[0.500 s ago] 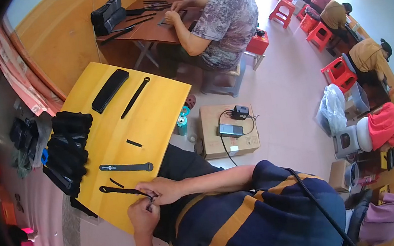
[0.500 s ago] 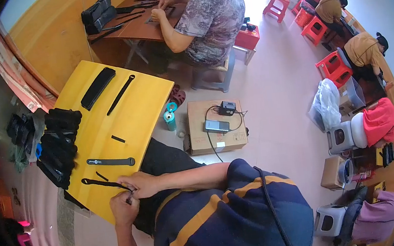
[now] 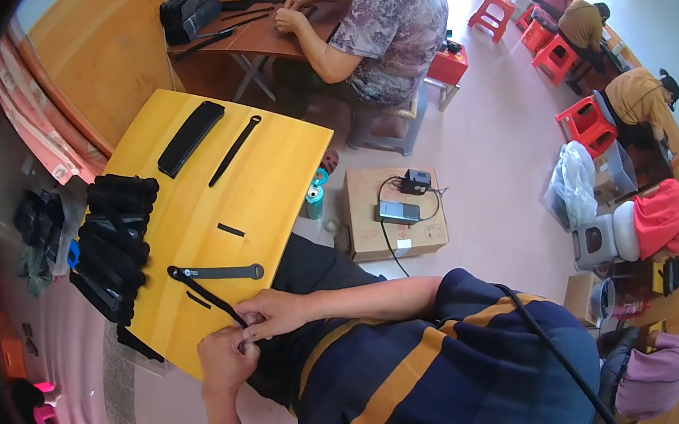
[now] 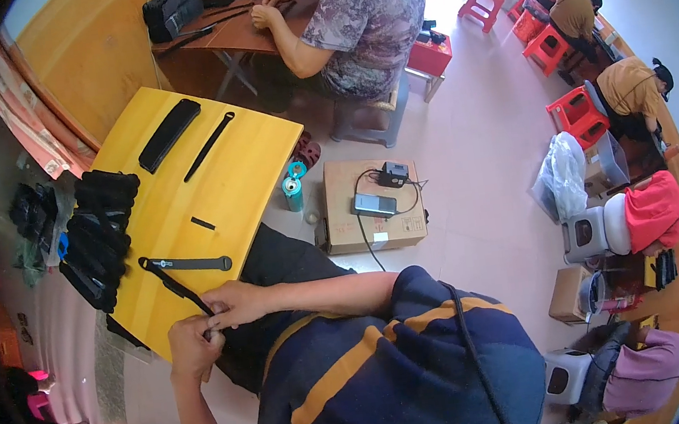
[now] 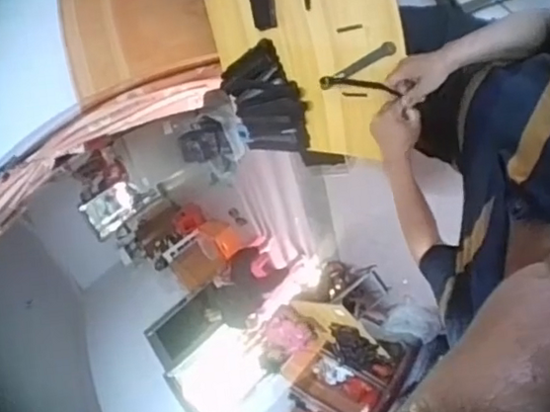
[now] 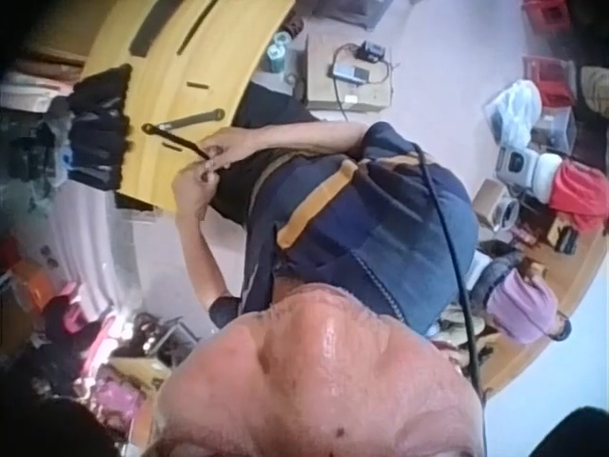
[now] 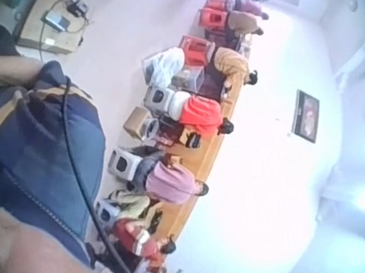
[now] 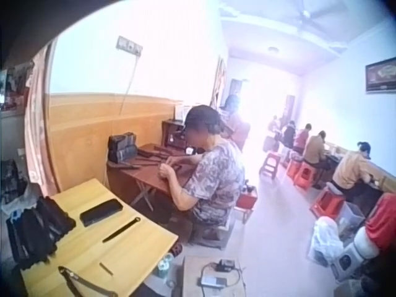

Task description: Manually assembling or inspecting black textile/plastic straps by attaching or threading small plastic components.

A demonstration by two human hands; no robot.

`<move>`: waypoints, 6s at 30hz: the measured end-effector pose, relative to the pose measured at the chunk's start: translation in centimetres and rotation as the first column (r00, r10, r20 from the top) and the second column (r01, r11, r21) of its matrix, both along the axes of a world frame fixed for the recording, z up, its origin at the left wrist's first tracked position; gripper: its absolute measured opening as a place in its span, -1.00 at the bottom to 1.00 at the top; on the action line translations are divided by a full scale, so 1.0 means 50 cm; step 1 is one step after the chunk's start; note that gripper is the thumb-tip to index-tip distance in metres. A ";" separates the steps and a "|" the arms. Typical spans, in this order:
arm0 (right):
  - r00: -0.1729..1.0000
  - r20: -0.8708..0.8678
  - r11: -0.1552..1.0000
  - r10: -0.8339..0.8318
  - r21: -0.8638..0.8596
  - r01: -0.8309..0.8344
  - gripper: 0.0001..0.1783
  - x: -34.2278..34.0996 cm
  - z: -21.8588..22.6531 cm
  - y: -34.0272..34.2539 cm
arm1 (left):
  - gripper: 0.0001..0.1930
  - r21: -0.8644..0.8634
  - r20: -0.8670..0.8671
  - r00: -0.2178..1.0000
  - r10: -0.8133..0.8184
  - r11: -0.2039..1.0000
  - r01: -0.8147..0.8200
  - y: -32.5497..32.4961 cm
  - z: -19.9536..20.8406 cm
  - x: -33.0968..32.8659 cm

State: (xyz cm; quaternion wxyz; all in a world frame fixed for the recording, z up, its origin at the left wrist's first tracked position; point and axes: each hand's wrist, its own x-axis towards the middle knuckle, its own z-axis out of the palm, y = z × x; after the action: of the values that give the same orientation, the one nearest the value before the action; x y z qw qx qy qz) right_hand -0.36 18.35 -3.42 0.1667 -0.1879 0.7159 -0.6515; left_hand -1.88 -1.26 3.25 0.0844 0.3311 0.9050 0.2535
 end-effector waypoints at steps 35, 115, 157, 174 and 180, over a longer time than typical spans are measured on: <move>0.717 -0.684 0.860 0.138 0.441 0.256 -0.88 -0.012 0.053 0.016 | -0.88 -0.409 -0.099 0.942 -0.321 0.876 0.256 -0.015 0.001 -0.070; 0.763 -0.647 0.883 0.022 0.370 0.288 -0.92 -0.030 0.022 -0.045 | -0.87 -0.477 -0.056 0.994 -0.093 0.877 0.055 -0.013 0.068 -0.050; 0.680 -0.732 0.874 0.045 0.358 0.328 -0.88 -0.012 0.006 -0.060 | -0.92 -0.554 -0.028 0.999 -0.032 0.833 0.011 -0.066 0.033 -0.034; 0.649 -0.755 0.893 0.098 0.355 0.278 -0.84 -0.021 0.011 -0.055 | -0.90 -0.473 -0.043 0.998 -0.056 0.880 0.029 -0.077 0.021 -0.013; 0.589 -0.798 0.874 0.128 0.372 0.313 -0.87 -0.024 0.013 -0.044 | -0.66 -0.492 0.087 0.995 0.042 0.871 0.006 -0.061 0.033 -0.007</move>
State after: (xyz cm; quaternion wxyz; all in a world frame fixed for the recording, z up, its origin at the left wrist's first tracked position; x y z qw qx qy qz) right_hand -1.55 16.14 -2.75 -0.1682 -0.3748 0.8583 -0.3074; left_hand -2.21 -4.32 4.90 0.2064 0.2780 0.9376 0.0314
